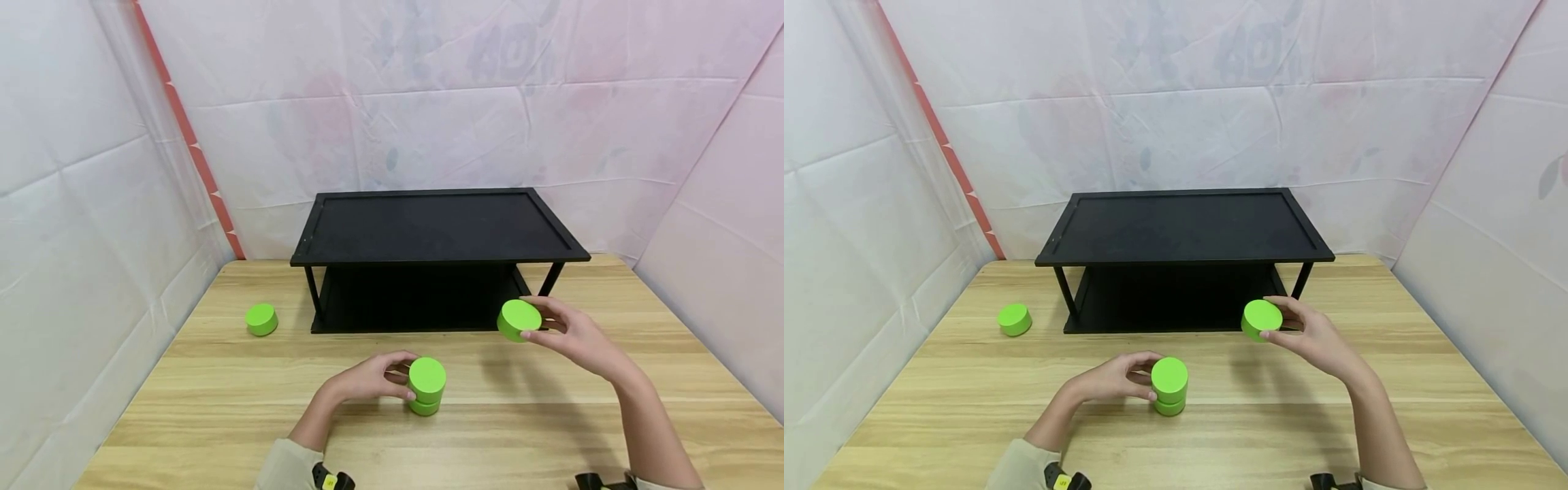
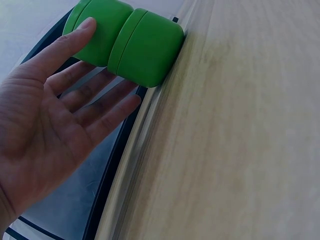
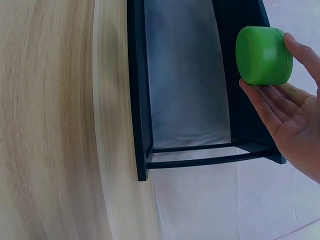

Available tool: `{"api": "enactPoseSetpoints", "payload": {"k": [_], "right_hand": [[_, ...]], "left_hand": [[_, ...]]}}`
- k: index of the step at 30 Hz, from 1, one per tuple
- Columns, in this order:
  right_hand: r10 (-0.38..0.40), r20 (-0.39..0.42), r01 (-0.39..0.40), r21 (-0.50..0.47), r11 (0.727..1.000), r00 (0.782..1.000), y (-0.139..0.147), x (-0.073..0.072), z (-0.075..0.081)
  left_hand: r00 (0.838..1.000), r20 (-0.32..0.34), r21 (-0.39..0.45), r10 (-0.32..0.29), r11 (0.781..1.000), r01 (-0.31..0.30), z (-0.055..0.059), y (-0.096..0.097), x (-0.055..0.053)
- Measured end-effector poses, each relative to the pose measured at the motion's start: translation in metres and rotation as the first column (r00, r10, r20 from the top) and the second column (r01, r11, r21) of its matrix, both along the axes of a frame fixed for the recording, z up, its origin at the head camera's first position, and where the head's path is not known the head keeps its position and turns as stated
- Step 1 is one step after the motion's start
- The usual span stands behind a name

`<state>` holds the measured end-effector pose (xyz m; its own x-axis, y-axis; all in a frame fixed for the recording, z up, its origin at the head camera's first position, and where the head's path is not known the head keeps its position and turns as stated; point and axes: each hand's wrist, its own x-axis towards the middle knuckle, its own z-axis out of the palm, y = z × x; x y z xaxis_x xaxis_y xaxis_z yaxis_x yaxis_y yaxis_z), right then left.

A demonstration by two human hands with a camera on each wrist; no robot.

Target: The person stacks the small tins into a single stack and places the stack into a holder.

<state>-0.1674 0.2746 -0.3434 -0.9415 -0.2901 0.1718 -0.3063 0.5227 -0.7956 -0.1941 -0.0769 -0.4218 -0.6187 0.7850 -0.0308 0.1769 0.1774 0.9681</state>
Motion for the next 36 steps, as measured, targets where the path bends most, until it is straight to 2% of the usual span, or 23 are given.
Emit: {"api": "enactPoseSetpoints", "payload": {"k": [14, 36], "right_hand": [[0.03, -0.016, -0.03, 0.023, 0.999, 0.999, -0.012, 0.002, 0.001], [0.108, 0.008, -0.107, -0.032, 0.994, 0.994, -0.032, 0.003, -0.002]], "left_hand": [[1.0, 0.021, -0.012, 0.021, 1.0, -0.02, 0.001, 0.001, 0.001], [1.0, 0.012, 0.008, 0.007, 1.0, -0.007, 0.002, -0.002, 0.001]]}}
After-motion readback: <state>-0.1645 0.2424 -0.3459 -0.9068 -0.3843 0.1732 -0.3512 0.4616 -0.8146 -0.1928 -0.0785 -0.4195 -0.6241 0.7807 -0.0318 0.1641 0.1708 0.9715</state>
